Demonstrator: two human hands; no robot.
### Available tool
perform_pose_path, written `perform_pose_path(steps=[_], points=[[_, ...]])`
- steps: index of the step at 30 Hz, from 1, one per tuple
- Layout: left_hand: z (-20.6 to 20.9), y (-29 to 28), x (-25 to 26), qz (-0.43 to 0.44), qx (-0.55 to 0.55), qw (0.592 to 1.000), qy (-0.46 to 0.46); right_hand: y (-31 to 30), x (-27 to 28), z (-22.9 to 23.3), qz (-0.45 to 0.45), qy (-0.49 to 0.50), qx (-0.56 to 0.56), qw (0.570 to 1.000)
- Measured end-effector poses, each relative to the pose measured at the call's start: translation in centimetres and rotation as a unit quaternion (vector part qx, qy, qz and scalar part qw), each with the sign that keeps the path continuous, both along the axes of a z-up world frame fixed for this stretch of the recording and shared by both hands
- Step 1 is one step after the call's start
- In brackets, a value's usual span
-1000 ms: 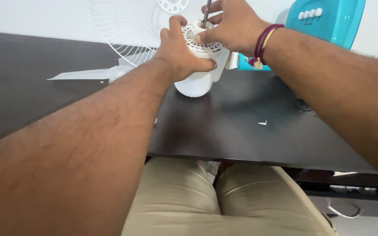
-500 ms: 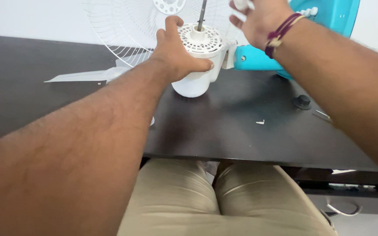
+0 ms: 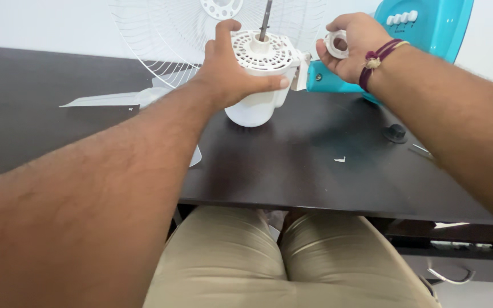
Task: The person assembles a table fan by attaching the front wire cage to the motor housing and securing it with a plastic nut. The person then attaches the rear wire cage and secures it with a screwdriver.
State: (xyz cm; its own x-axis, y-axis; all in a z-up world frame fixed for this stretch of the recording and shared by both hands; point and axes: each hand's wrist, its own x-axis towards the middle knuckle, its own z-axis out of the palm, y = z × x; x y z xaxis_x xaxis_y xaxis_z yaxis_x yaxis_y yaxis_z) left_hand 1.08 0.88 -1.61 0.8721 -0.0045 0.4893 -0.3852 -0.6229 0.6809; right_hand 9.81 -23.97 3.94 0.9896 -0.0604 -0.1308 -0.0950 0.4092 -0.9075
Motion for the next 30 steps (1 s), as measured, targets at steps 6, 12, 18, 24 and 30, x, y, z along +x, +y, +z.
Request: perform_pose_path(steps=[6, 12, 18, 24, 30], points=[[-0.6, 1.6, 1.8, 0.106, -0.147, 0.983, -0.038, 0.2, -0.6, 0.1, 0.081, -0.023, -0.014, 0.996], [0.7, 4.3, 1.3, 0.270, -0.474, 0.820, 0.174, 0.8, -1.8, -0.5, 0.030, -0.013, -0.081, 0.996], [1.2, 5.8, -1.9, 0.144, -0.634, 0.732, 0.204, 1.1, -2.2, -1.0, 0.028, -0.053, -0.119, 0.991], [0.6, 6.1, -1.9, 0.142, -0.660, 0.714, 0.187, 1.0, -2.0, -1.6, 0.031, -0.078, -0.119, 0.989], [0.9, 8.6, -0.4, 0.137, -0.683, 0.701, 0.154, 0.7, -2.2, -1.1, 0.020, -0.066, -0.220, 0.973]])
